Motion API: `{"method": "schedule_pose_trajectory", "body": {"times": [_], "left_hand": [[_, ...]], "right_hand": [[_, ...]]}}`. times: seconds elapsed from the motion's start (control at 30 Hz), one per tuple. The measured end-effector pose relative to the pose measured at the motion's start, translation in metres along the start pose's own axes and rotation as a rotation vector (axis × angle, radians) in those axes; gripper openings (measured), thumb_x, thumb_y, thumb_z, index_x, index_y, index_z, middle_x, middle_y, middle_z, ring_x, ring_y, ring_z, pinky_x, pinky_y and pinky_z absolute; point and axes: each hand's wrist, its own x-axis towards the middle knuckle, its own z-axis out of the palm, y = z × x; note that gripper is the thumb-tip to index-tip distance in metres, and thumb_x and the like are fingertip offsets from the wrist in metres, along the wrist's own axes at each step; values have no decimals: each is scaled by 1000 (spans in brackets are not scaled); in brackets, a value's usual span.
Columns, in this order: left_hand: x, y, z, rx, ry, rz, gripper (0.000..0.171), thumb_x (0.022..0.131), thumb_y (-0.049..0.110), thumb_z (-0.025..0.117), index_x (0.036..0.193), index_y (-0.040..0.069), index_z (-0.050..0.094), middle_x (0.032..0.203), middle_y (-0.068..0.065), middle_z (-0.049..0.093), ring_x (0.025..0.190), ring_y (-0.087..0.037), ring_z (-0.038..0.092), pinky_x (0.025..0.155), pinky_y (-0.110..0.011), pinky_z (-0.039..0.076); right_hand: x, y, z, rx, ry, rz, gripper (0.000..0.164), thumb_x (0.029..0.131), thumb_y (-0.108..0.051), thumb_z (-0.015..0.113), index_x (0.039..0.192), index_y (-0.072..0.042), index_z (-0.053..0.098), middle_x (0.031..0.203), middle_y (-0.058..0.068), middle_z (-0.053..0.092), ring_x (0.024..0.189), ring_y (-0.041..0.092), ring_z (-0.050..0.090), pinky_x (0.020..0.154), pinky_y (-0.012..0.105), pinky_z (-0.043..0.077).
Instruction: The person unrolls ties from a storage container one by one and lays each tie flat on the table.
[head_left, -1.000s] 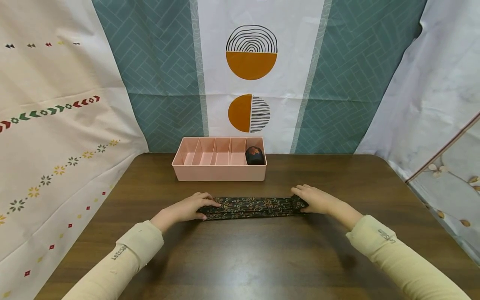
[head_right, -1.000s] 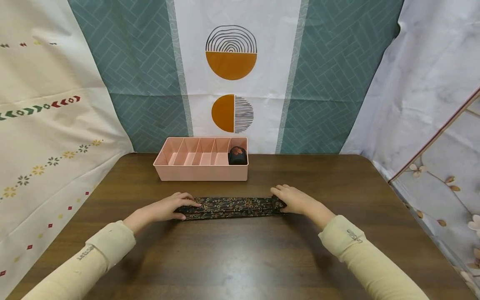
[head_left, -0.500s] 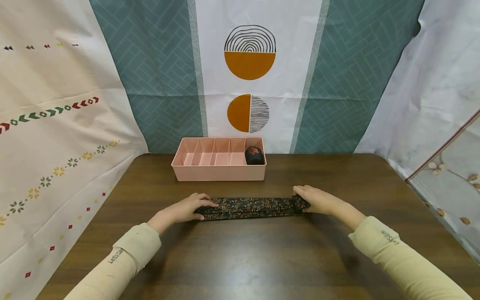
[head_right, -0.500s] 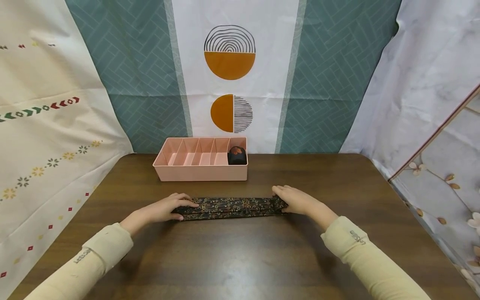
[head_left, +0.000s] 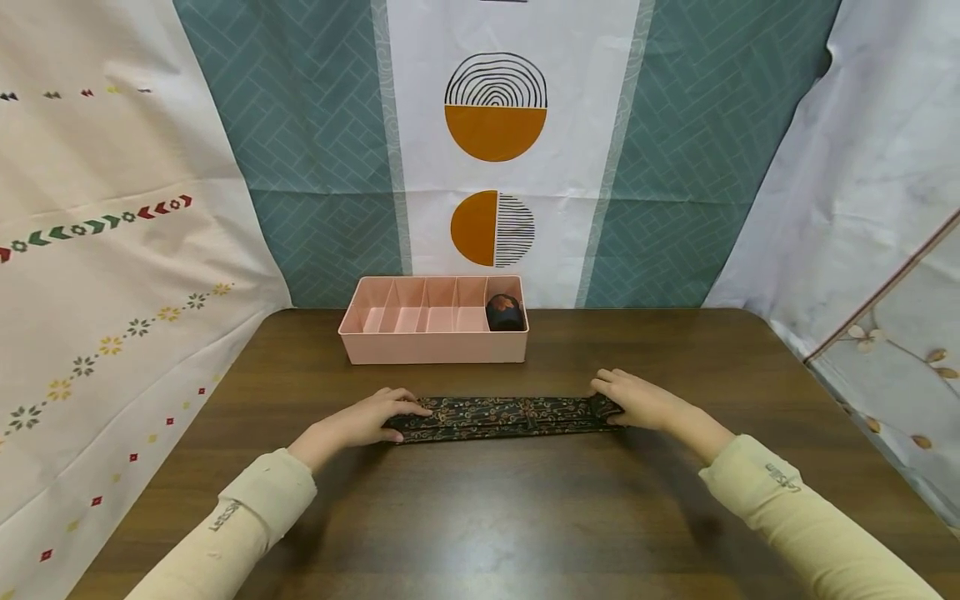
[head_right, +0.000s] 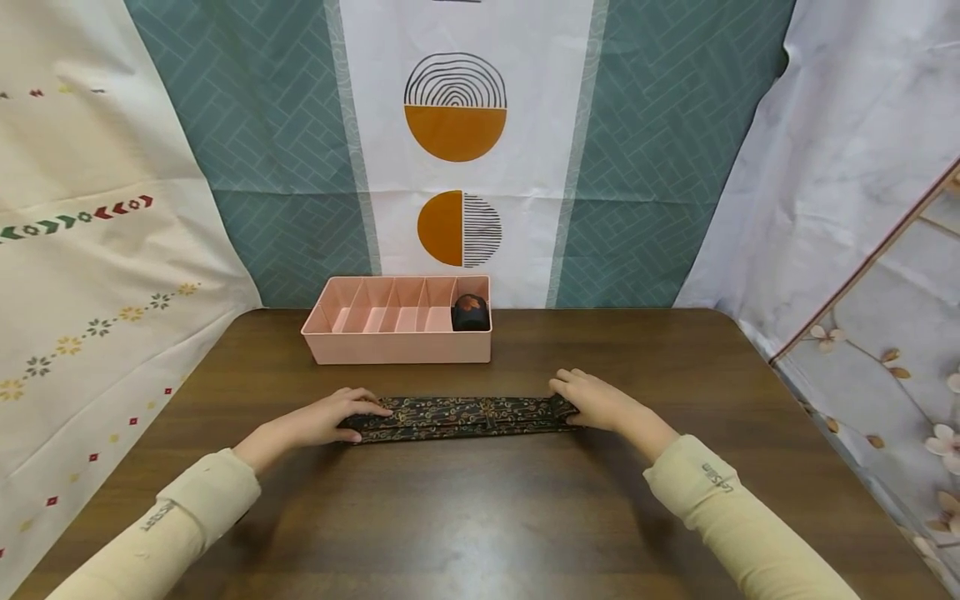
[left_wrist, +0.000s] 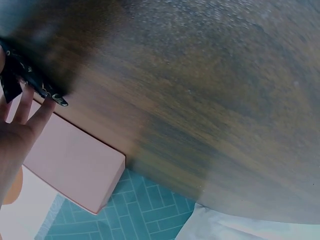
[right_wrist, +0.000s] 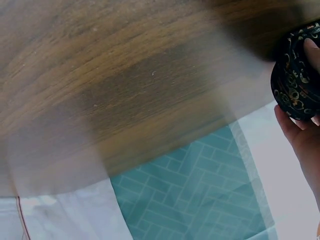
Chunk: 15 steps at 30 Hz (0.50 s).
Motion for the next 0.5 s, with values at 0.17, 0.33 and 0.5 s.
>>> {"method": "schedule_pose_trajectory", "body": {"times": [0.17, 0.33, 0.5], "left_hand": [[1, 0, 0, -11, 1, 1, 51, 82, 11, 71, 131, 14, 57, 128, -15, 52, 117, -36, 47, 95, -51, 43], [0, -1, 0, -13, -1, 1, 52, 82, 11, 71, 131, 14, 56, 128, -16, 52, 117, -37, 47, 95, -52, 43], [-2, -2, -1, -3, -9, -8, 52, 82, 10, 71, 132, 15, 56, 129, -16, 51, 118, -37, 47, 95, -52, 43]], "right_hand": [[0, -1, -2, 13, -19, 20, 41, 70, -9, 81, 103, -6, 57, 103, 9, 60, 98, 31, 58, 84, 45, 51], [-2, 0, -4, 3, -33, 26, 47, 71, -8, 81, 112, -4, 59, 105, 10, 59, 97, 33, 59, 83, 46, 51], [-6, 2, -2, 11, -32, 27, 51, 72, -8, 80, 119, -5, 59, 105, 10, 58, 96, 33, 59, 82, 46, 51]]}}
